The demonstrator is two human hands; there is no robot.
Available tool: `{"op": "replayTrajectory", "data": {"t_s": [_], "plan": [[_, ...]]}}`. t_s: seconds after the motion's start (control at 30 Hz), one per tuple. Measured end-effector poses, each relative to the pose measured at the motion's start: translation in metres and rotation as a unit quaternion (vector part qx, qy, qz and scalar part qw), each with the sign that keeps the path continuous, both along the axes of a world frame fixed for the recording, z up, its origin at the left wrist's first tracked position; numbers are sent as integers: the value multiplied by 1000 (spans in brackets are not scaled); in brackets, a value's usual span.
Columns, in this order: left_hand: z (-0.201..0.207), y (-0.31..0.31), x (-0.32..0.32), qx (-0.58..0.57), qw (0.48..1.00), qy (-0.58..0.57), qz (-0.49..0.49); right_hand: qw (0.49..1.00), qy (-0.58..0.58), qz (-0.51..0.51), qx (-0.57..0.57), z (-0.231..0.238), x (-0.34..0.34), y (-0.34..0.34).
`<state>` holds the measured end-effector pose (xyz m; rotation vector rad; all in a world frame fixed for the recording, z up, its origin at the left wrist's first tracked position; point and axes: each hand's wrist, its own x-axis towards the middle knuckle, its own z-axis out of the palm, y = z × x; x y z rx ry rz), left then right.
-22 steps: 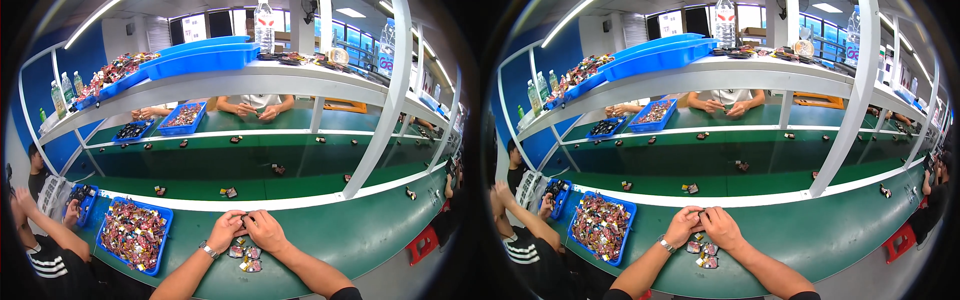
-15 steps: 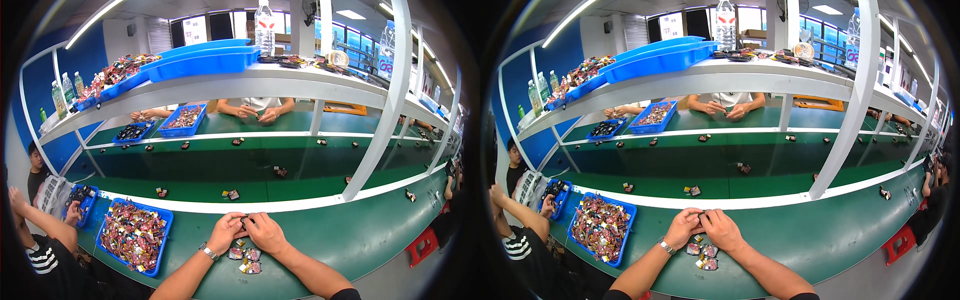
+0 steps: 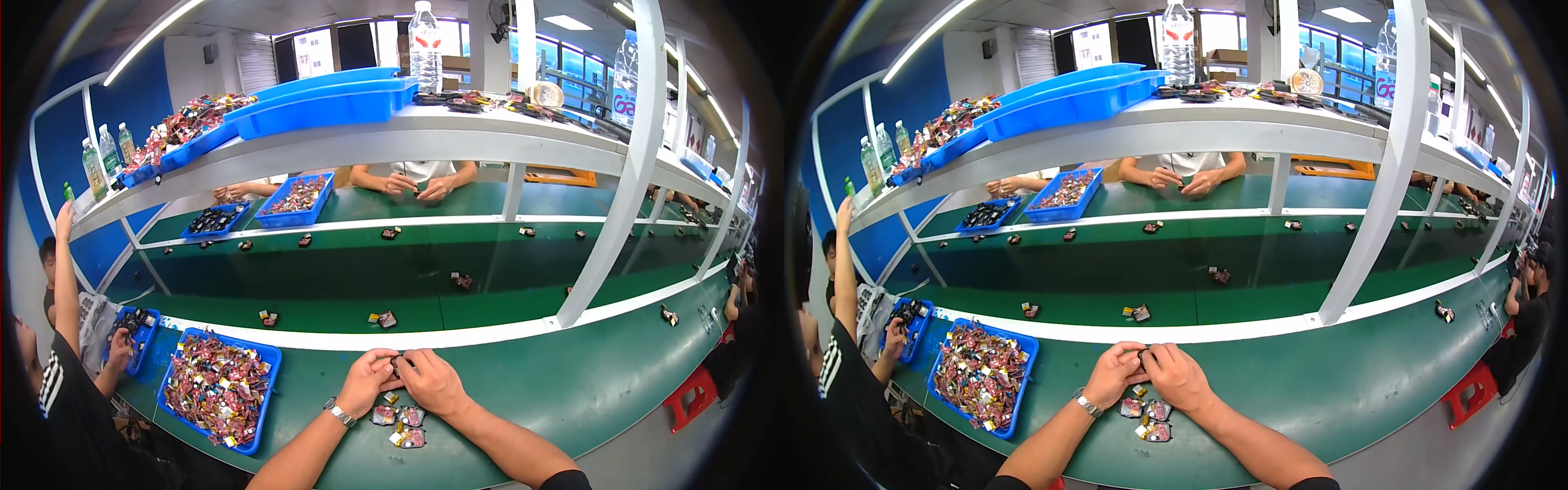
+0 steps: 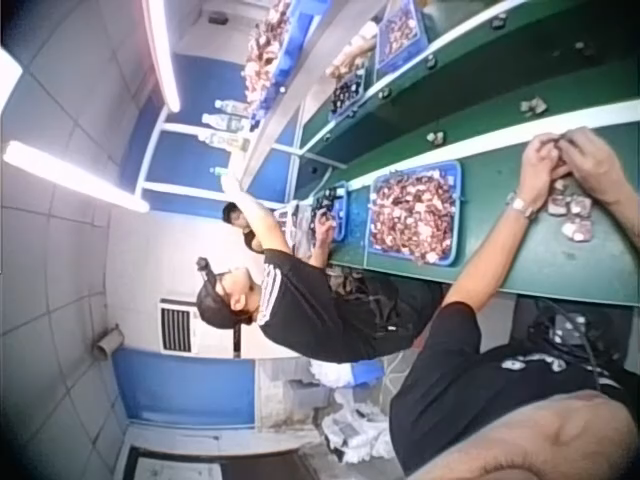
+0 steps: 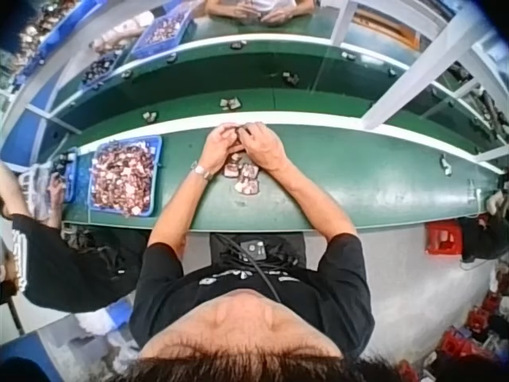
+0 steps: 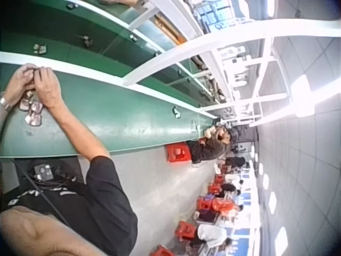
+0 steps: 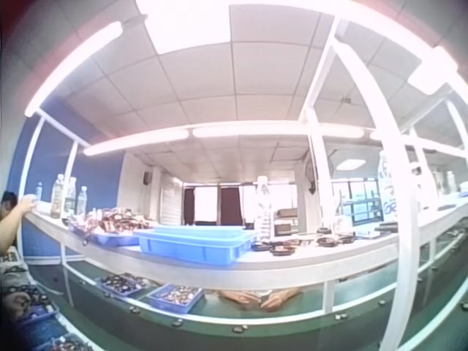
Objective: Assembling or sorting small colorful trinkets and keychain parts on a factory assembly line.
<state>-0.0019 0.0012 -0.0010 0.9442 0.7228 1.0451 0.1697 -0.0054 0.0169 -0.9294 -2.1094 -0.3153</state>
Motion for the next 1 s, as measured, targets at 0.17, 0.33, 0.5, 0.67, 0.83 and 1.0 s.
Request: {"op": "replayTrajectory", "data": {"t_s": [0.17,0.33,0.5,0.67,0.83,1.0], "plan": [[1,0,0,3,1000,-8,-7,1000,2,6,8,-1,1,1],[-1,0,1,2,1000,-5,1,1000,0,-5,6,3,0,-1],[-2,3,1,0,1000,7,15,998,49,10,-40,5,-3,-2],[-6,4,-2,-4,999,-24,31,992,69,32,-103,-5,1,14],[-2,0,1,31,997,-16,66,964,183,-149,-125,-8,86,94],[-2,5,-4,45,998,4,48,923,152,-286,-207,-9,125,123]]}}
